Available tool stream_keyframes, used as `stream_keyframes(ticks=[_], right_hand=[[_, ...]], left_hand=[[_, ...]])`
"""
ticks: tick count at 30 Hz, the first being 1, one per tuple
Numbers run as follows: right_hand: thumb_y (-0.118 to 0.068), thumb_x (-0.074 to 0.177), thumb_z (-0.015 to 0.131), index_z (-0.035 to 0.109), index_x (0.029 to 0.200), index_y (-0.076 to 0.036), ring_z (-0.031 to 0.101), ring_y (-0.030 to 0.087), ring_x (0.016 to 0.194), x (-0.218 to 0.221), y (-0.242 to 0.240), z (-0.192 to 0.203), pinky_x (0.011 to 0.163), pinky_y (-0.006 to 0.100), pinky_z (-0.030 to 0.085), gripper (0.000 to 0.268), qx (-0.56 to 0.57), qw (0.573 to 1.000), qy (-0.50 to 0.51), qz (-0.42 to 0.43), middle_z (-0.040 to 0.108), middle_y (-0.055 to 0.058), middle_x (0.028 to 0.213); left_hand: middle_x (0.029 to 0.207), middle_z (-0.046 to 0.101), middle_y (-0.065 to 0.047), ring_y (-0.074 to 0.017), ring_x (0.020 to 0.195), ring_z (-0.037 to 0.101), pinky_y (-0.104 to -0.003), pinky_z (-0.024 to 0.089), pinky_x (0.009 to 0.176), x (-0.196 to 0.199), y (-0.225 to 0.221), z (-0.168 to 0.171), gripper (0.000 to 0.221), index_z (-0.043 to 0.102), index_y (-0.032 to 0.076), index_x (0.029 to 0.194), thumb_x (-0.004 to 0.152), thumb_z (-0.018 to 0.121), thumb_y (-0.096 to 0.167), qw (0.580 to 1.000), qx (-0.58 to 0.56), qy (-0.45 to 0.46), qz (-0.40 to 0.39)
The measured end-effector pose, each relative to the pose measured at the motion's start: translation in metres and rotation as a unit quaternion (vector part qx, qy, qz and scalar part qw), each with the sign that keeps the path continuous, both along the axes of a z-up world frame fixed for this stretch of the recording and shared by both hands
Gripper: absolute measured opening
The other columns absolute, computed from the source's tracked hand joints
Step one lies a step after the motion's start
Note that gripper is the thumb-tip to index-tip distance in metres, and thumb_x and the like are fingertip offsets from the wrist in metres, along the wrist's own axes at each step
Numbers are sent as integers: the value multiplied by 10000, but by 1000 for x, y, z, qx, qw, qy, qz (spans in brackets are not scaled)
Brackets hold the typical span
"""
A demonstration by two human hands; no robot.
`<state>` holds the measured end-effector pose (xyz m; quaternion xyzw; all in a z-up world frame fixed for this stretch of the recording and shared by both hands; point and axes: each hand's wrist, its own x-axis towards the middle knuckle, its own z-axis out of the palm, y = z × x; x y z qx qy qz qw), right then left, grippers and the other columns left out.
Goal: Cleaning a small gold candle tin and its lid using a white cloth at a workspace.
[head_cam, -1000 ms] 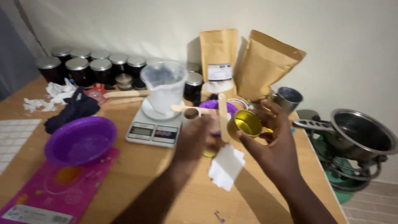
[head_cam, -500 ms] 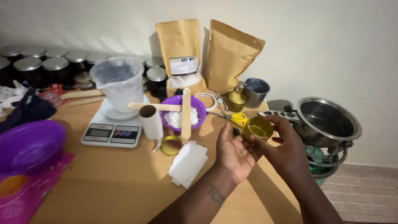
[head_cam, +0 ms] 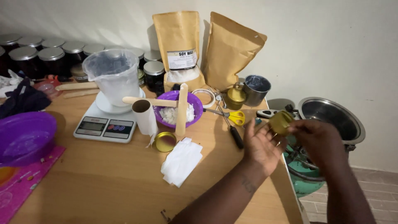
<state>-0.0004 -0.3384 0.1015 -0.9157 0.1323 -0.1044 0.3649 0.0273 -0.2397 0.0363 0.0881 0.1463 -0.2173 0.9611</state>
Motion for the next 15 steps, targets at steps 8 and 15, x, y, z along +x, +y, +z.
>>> stream_keyframes(ticks=[8, 15], right_hand=[[-110, 882, 697, 695, 1002, -59, 639, 180, 723, 30, -62, -5, 624, 302, 540, 130, 109, 979, -135, -104, 679, 120, 857], [-191, 921, 715, 744, 1013, -40, 632, 256, 785, 102, -150, -47, 667, 400, 484, 179, -116, 972, -161, -124, 696, 159, 885]], left_hand=[[1249, 591, -67, -190, 1055, 535, -300, 455, 809, 25, -61, -47, 711, 546, 79, 1336, 807, 499, 552, 1000, -29, -12, -2], [1382, 517, -49, -224, 1348, 417, -366, 311, 1071, 43, -54, -68, 712, 518, 138, 1340, 790, 456, 585, 995, 69, -74, -24]])
